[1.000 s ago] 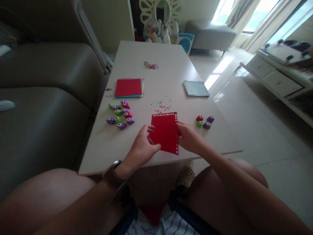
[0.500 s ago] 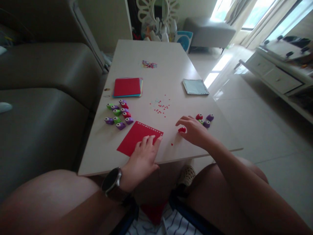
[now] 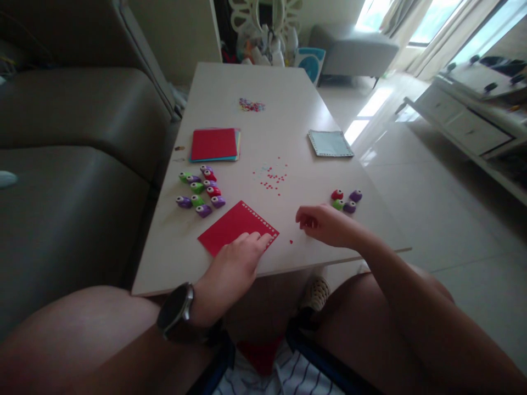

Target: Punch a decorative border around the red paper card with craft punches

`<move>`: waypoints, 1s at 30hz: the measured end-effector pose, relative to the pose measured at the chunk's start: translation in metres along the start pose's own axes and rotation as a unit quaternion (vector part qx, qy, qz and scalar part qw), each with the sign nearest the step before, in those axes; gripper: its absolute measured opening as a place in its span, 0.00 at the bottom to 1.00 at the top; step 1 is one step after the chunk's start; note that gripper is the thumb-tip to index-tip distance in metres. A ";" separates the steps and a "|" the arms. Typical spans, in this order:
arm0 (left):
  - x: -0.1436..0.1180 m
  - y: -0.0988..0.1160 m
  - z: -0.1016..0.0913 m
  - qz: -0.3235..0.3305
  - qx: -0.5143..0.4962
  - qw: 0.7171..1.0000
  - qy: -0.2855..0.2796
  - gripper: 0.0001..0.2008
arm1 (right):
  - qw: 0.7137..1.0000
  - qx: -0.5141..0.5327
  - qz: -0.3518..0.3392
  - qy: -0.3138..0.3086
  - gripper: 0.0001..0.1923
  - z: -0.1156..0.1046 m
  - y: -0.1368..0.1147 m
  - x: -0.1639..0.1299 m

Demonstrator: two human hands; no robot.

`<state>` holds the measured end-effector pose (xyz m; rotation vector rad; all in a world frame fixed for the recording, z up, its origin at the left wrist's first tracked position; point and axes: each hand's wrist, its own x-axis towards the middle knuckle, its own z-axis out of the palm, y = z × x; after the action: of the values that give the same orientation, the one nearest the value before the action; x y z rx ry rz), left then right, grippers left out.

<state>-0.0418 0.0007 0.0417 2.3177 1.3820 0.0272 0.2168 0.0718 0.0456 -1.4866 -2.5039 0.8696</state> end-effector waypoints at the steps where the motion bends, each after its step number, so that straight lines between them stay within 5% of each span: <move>1: 0.001 -0.001 0.000 -0.003 -0.013 1.000 0.003 0.27 | 0.999 0.029 -0.002 -0.043 0.13 0.003 -0.005 0.000; 4: 0.006 -0.008 -0.006 -0.013 -0.062 0.998 0.030 0.27 | 0.992 0.060 -0.002 -0.107 0.11 0.011 -0.013 0.000; 8: 0.016 -0.024 -0.030 -0.010 -0.180 0.971 0.154 0.24 | 0.997 0.074 0.006 -0.005 0.21 0.017 -0.009 0.004; 10: 0.018 -0.031 -0.048 -0.041 -0.276 0.921 0.273 0.22 | 0.994 0.081 0.016 0.069 0.27 0.017 -0.006 0.007; 13: 0.016 -0.037 -0.071 -0.064 -0.385 0.825 0.409 0.17 | 0.988 0.111 0.015 0.104 0.21 0.018 -0.005 0.008; 17: 0.013 -0.039 -0.081 -0.092 -0.486 0.759 0.424 0.15 | 0.977 0.211 0.012 0.017 0.15 0.029 -0.008 0.010; 19: 0.015 -0.041 -0.076 -0.103 -0.513 0.752 0.402 0.15 | 0.970 0.242 0.012 -0.002 0.14 0.035 -0.008 0.014; 24: 0.025 -0.049 -0.060 -0.132 -0.525 0.752 0.376 0.15 | 0.950 0.245 0.006 0.194 0.20 0.031 -0.003 0.028; 27: 0.029 -0.052 -0.053 -0.156 -0.480 0.791 0.345 0.15 | 0.945 0.247 0.005 0.217 0.17 0.021 0.000 0.029; 30: 0.031 -0.053 -0.046 -0.149 -0.392 0.860 0.292 0.13 | 0.950 0.216 0.003 0.227 0.14 0.017 0.002 0.026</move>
<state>-0.0814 0.0644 0.0567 1.4284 1.5743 1.0654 0.1989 0.0867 0.0261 -1.3539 -1.8389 0.8808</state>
